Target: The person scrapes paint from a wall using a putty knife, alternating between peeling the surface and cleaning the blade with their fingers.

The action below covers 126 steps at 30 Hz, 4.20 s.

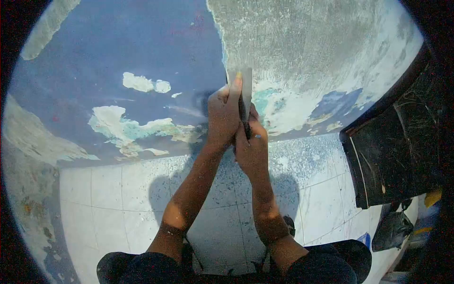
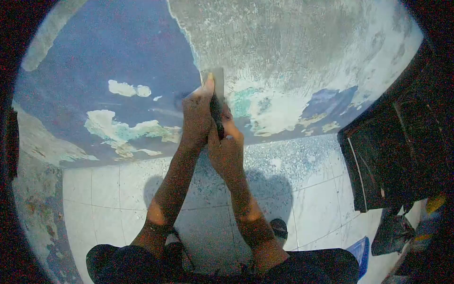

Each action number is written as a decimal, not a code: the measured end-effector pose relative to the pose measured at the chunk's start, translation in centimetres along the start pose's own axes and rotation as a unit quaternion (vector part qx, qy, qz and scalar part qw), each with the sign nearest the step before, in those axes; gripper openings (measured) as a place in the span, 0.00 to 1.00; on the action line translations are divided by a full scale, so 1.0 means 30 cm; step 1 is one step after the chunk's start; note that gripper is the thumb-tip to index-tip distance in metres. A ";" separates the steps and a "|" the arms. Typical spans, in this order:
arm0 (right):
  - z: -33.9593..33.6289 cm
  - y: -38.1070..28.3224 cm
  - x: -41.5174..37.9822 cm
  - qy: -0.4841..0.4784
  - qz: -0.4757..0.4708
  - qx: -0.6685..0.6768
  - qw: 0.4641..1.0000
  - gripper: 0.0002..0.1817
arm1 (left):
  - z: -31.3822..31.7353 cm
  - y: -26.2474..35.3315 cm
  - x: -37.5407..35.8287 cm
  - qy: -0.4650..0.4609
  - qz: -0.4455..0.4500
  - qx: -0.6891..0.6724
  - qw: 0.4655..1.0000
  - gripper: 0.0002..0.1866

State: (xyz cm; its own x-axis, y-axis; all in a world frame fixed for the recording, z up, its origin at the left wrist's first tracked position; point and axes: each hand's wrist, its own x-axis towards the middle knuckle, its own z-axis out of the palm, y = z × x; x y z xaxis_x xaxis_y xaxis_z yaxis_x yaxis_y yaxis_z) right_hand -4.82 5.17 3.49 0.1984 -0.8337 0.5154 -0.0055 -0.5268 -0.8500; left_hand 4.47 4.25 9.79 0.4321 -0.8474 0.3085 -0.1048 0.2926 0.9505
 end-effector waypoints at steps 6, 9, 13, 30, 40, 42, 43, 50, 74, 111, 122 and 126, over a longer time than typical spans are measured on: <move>0.019 -0.073 0.044 0.036 -0.102 -0.109 0.988 0.22 | -0.005 0.081 0.035 0.022 0.039 0.030 0.999 0.28; 0.020 -0.121 0.067 0.005 -0.029 0.032 0.999 0.22 | -0.008 0.078 0.061 0.052 0.083 0.069 0.993 0.29; -0.009 -0.120 0.046 -0.029 0.049 0.042 0.997 0.23 | -0.007 0.053 0.042 0.013 -0.026 0.025 0.999 0.27; 0.001 0.002 0.006 -0.023 -0.004 -0.097 0.995 0.28 | -0.011 -0.021 0.068 0.037 0.117 0.156 0.980 0.19; -0.007 -0.081 0.024 -0.025 0.055 0.003 0.998 0.25 | -0.010 0.009 0.042 0.016 0.122 0.122 0.985 0.24; -0.008 -0.075 0.026 -0.029 0.068 -0.012 0.997 0.26 | -0.017 -0.005 0.056 0.003 0.077 0.142 0.987 0.21; -0.009 -0.119 0.040 -0.029 0.108 0.033 0.993 0.26 | -0.017 -0.009 0.058 -0.011 0.023 0.158 0.987 0.19; -0.052 -0.231 0.136 -0.043 0.069 0.102 0.992 0.24 | 0.030 0.161 0.087 0.001 0.066 -0.081 0.995 0.27; 0.005 -0.142 0.065 -0.002 0.044 0.041 0.998 0.22 | 0.010 0.128 0.017 0.008 -0.037 -0.078 0.996 0.25; 0.004 -0.222 0.129 -0.022 0.032 0.056 0.998 0.25 | -0.022 0.179 0.097 -0.031 0.062 -0.086 0.994 0.24; -0.002 -0.248 0.134 0.018 -0.030 -0.024 0.999 0.16 | -0.019 0.170 0.102 0.022 0.306 0.061 0.950 0.27; 0.009 -0.271 0.192 0.005 -0.054 -0.049 0.997 0.13 | -0.020 0.304 0.100 -0.033 0.059 -0.125 0.990 0.28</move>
State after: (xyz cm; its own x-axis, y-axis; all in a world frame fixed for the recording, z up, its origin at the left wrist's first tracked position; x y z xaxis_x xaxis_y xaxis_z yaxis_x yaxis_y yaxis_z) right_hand -3.36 4.70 13.33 0.1935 -0.7721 0.6054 -0.0801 -0.6274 -0.7746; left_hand 5.34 4.64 19.37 0.3694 -0.8260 0.4258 0.0787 0.4843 0.8713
